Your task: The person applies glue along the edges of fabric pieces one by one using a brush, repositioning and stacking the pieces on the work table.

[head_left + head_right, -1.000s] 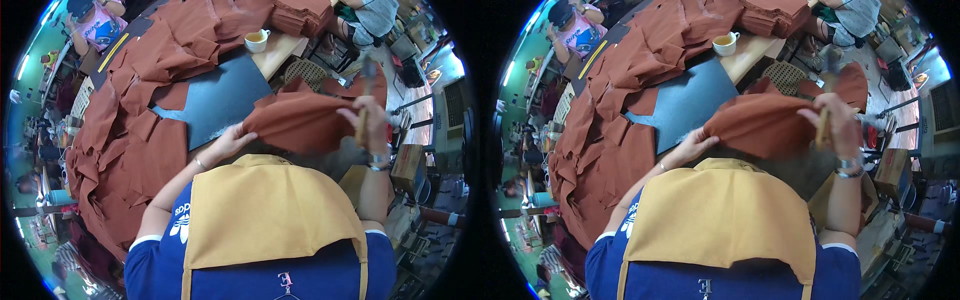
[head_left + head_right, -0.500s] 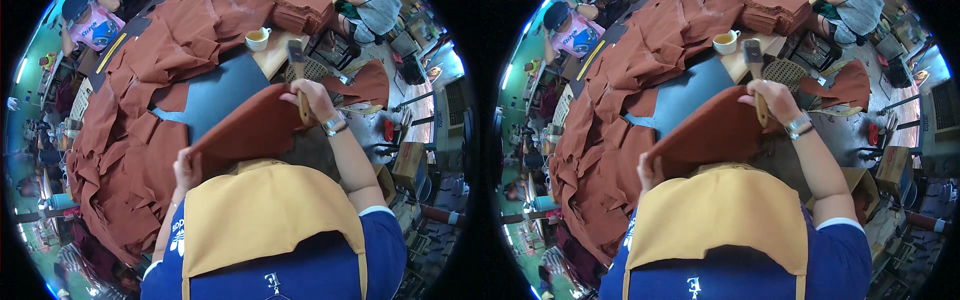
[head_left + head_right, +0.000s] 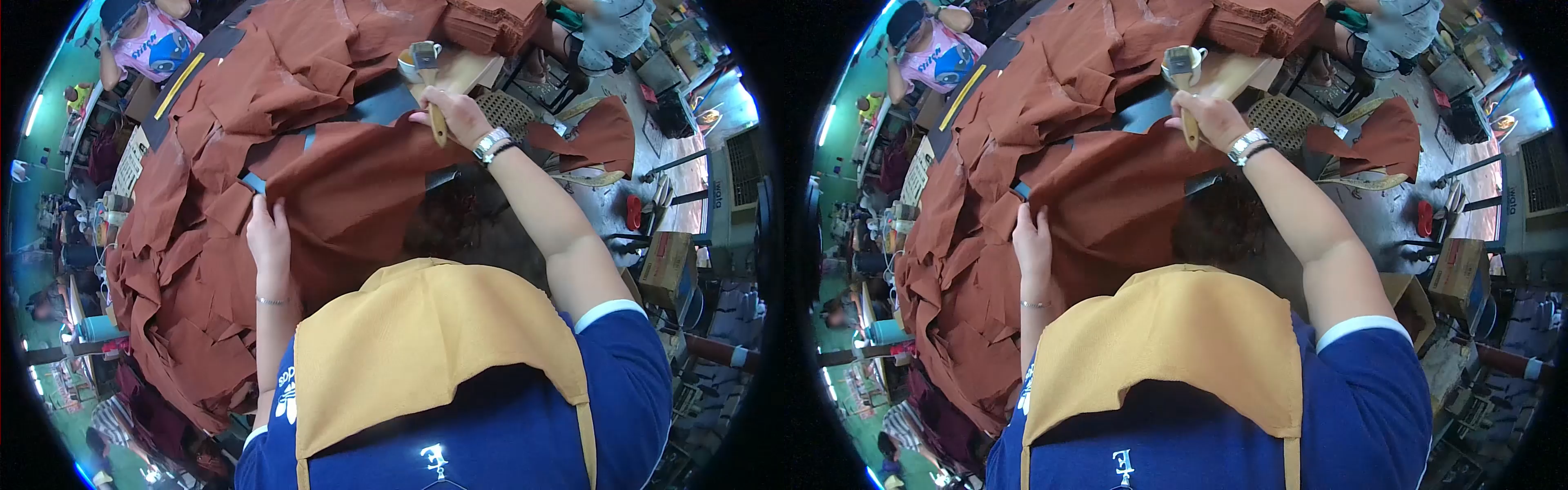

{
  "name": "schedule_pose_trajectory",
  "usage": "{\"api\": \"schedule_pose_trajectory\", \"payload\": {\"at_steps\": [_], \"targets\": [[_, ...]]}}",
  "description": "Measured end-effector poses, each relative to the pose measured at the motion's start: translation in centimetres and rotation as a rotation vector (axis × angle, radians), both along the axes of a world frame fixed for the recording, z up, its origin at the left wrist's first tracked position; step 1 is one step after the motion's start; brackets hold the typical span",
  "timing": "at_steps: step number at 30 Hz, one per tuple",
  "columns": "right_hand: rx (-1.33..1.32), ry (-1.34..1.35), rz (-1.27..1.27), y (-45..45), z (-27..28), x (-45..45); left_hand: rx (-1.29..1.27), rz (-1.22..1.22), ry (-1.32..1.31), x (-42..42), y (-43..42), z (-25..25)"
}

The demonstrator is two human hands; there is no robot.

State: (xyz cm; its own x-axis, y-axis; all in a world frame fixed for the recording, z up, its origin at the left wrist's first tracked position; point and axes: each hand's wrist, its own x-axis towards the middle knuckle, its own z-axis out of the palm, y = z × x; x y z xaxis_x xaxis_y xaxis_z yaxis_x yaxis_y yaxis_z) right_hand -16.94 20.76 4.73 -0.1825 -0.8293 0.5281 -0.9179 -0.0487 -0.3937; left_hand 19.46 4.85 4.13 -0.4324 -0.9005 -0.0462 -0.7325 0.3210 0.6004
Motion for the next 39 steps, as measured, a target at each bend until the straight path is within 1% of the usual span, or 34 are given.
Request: {"api": "schedule_pose_trajectory", "payload": {"at_steps": [3, 5, 6, 7, 8, 9, 10, 12, 13, 14, 15, 17, 19, 20, 21, 23, 27, 31, 32, 33, 36, 39], "targets": [[0.028, -0.016, 0.083, -1.8, -1.7, 0.2, -0.743, -0.05, -0.264, -3.7, 4.2, 0.6], [0.059, 0.005, 0.063, -2.0, -2.6, -0.3, -0.594, -0.35, -0.183, -5.6, 6.8, -1.5], [0.047, 0.041, 0.041, -1.7, -2.3, -0.5, -0.487, -0.412, -0.23, -6.0, 7.6, -2.6], [0.031, 0.084, 0.019, -1.5, -1.7, -1.3, -0.35, -0.412, -0.242, -6.4, 7.5, -3.7], [-0.067, -0.038, 0.004, -1.6, -2.2, -2.4, -0.331, -0.399, -0.263, -6.3, 6.8, -4.5], [-0.072, 0.044, -0.118, -0.9, -0.7, -3.2, -0.31, -0.382, -0.283, -6.3, 6.2, -4.5], [-0.244, -0.033, -0.074, -1.0, 0.2, -4.7, -0.317, -0.399, -0.283, -6.4, 5.6, -4.1], [-0.231, -0.361, -0.123, -0.6, 2.0, -7.6, -0.323, -0.427, -0.294, -6.2, 4.9, -3.5], [-0.046, -0.6, -0.224, -0.4, 3.6, -8.3, -0.315, -0.446, -0.282, -6.3, 4.4, -3.6], [0.019, -0.787, -0.283, -0.7, 4.9, -8.4, -0.31, -0.467, -0.271, -6.4, 3.8, -3.8], [-0.042, -0.806, -0.168, -1.7, 5.1, -9.0, -0.306, -0.489, -0.261, -6.6, 3.3, -3.8], [0.06, -0.51, -0.131, -3.1, 5.7, -10.3, -0.33, -0.492, -0.247, -6.8, 2.8, -3.6], [0.017, -0.307, -0.022, -4.7, 5.2, -11.2, -0.37, -0.455, -0.221, -6.5, 3.3, -3.9], [0.071, -0.292, -0.018, -5.3, 4.9, -11.6, -0.412, -0.393, -0.211, -6.3, 3.9, -4.5], [0.105, -0.32, -0.03, -5.9, 4.6, -11.5, -0.373, -0.381, -0.21, -5.9, 4.5, -4.4], [0.174, -0.135, -0.044, -7.3, 3.6, -12.0, -0.292, -0.359, -0.209, -5.2, 5.4, -4.0], [0.23, -0.032, -0.123, -9.3, 1.6, -12.2, -0.287, -0.386, -0.227, -5.2, 4.9, -3.7], [0.296, -0.255, -0.198, -9.2, 2.0, -12.3, -0.292, -0.432, -0.239, -4.9, 4.0, -3.2], [0.29, -0.208, -0.219, -9.3, 1.1, -13.9, -0.288, -0.445, -0.245, -4.8, 3.6, -3.0], [0.289, -0.226, -0.204, -8.2, 3.3, -12.7, -0.285, -0.458, -0.25, -4.8, 3.1, -2.9], [0.038, -0.301, -0.097, -5.7, 4.5, -11.9, -0.287, -0.486, -0.257, -4.4, 2.0, -2.9], [0.065, -0.148, -0.109, -3.7, 4.7, -11.1, -0.308, -0.516, -0.266, -4.3, 1.3, -3.1]]}}
